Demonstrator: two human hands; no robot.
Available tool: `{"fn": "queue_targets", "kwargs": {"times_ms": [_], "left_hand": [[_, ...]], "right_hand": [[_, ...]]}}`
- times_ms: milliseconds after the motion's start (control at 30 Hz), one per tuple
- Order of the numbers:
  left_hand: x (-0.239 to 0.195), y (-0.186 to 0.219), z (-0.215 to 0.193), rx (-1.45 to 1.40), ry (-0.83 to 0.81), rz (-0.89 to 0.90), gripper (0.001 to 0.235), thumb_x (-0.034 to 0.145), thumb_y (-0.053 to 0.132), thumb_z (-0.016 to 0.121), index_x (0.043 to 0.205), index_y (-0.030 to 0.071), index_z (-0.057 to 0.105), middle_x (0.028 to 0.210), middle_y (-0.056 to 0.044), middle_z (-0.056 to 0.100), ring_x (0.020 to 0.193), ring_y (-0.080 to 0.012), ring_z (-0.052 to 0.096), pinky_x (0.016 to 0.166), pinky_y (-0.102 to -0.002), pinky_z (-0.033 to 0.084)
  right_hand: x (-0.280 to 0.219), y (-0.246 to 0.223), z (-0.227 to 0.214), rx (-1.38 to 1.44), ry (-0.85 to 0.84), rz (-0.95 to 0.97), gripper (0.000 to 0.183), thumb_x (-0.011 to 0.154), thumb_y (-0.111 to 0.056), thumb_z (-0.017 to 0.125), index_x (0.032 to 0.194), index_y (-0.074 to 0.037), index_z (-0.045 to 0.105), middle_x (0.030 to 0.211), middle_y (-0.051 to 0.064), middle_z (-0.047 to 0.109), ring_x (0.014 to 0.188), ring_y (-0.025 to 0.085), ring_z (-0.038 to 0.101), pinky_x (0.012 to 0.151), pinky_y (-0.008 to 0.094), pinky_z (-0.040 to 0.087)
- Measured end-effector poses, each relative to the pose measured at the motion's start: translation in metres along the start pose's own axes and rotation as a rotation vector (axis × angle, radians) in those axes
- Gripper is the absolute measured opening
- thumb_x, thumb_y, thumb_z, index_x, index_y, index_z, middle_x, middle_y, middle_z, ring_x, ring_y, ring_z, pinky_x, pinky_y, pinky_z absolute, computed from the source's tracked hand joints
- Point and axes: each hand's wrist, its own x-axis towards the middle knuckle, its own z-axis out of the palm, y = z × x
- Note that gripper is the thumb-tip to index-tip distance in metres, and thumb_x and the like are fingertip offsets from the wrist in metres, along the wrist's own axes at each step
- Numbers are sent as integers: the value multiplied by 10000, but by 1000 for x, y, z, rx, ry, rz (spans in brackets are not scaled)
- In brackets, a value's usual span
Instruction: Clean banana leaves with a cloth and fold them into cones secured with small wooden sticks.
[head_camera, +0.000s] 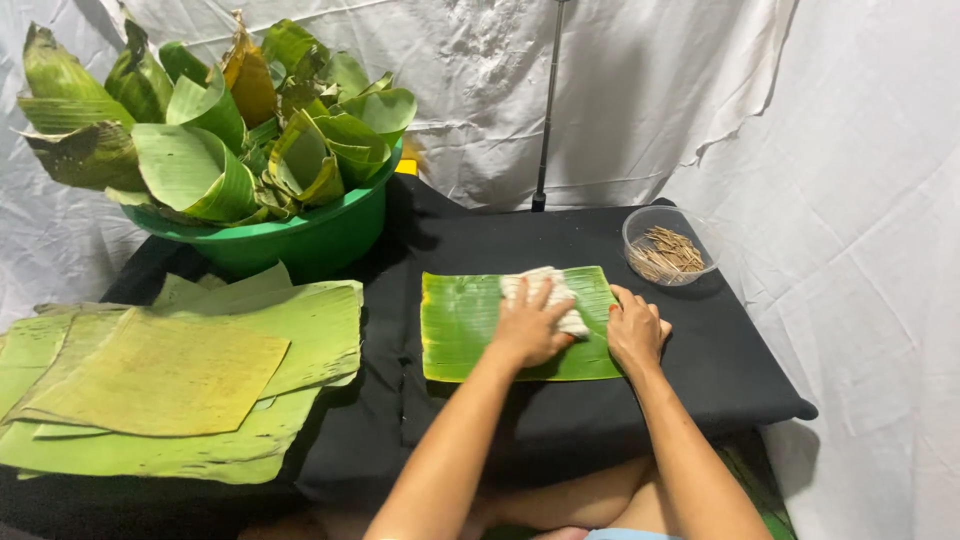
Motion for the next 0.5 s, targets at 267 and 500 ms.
{"fn": "queue_targets", "kwargs": {"times_ms": [267, 500], "left_hand": [[3, -21, 7, 12, -42, 4, 609, 954, 570, 522, 1532, 422, 403, 1697, -69, 237, 1534, -498, 154, 1122, -706, 308], [-48, -98, -4, 12, -81, -222, 608, 953, 537, 569, 1529, 466, 388, 1705, -42, 191, 1541, -479, 127, 1116, -703, 322]], "right_hand": [[-1, -5, -17, 26, -105, 45, 392, 990, -377, 467, 1356, -462, 581, 974, -99, 591, 1017, 149, 559, 962, 414, 401], [-3, -12, -22, 47, -65, 16, 389, 988, -368, 488, 1354, -429, 604, 1009, -66, 620, 1038, 181, 584, 966, 434, 421]]}}
